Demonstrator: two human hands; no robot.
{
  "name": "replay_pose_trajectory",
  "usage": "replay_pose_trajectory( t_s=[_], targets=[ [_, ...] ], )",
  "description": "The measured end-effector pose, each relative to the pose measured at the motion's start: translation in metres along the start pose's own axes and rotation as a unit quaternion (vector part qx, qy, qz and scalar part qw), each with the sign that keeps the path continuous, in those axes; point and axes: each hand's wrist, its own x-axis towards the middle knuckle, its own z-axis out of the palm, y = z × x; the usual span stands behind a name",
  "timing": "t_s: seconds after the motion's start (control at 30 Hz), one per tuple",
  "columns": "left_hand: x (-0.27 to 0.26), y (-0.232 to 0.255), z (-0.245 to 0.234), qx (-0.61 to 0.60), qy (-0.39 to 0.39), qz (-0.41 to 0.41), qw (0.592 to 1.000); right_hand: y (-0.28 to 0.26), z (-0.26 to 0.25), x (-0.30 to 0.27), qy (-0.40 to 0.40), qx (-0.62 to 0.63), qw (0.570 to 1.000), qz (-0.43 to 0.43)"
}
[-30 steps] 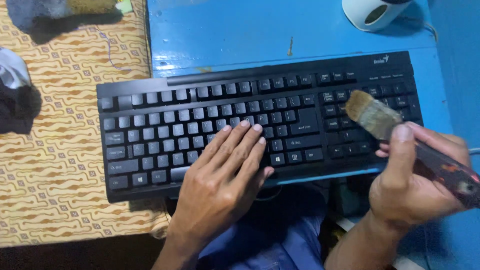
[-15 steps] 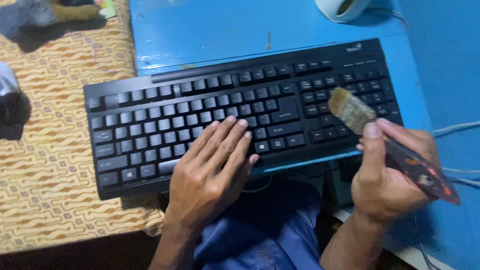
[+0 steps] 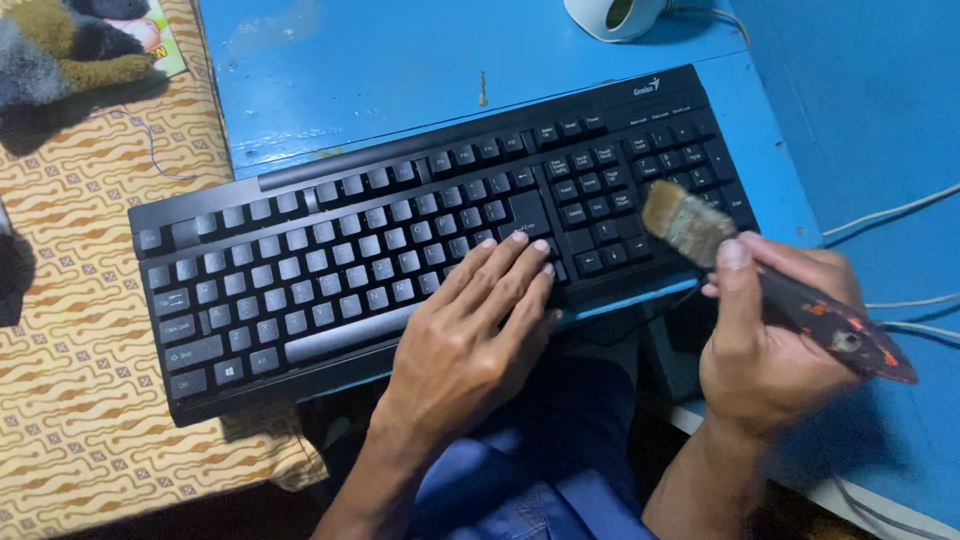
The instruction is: Cleaning a computer keyboard using a brush.
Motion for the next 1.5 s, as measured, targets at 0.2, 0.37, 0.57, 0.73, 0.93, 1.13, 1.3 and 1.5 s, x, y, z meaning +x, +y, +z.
replay_pose_trajectory(
  t_s=[0.2,0.37,0.57,0.73,0.93,1.13,1.3,1.5],
  targets=[
    [-0.003,-0.002,0.005,0.006,-0.001,0.004,1.0,0.003,0.002,-0.003,0.016,0.01,1.0,0.009],
    [-0.006,-0.003,0.008,0.018,-0.009,0.005,1.0,0.008,0.002,-0.002,-0.013,0.034,0.999,0.007],
    [-0.005,-0.003,0.004,0.01,-0.007,0.006,1.0,0.0,0.005,0.001,-0.001,0.019,1.0,0.013],
    [-0.003,-0.004,-0.003,-0.018,0.005,0.011,1.0,-0.014,0.011,-0.002,0.011,0.07,0.998,0.001],
    [-0.011,-0.001,-0.021,-0.004,0.007,-0.012,1.0,-0.027,0.019,-0.012,-0.014,0.02,1.0,-0.008],
    [-0.02,-0.004,-0.032,0.017,0.016,-0.053,0.998,-0.024,0.023,-0.023,-0.054,-0.074,0.993,-0.07],
    [-0.031,-0.007,-0.029,0.004,0.022,-0.066,0.998,-0.05,0.034,-0.014,-0.034,0.013,0.999,0.005],
    [-0.038,-0.01,-0.04,0.022,0.038,-0.076,0.996,-0.04,0.03,-0.032,-0.064,-0.012,0.997,-0.051]
  ],
)
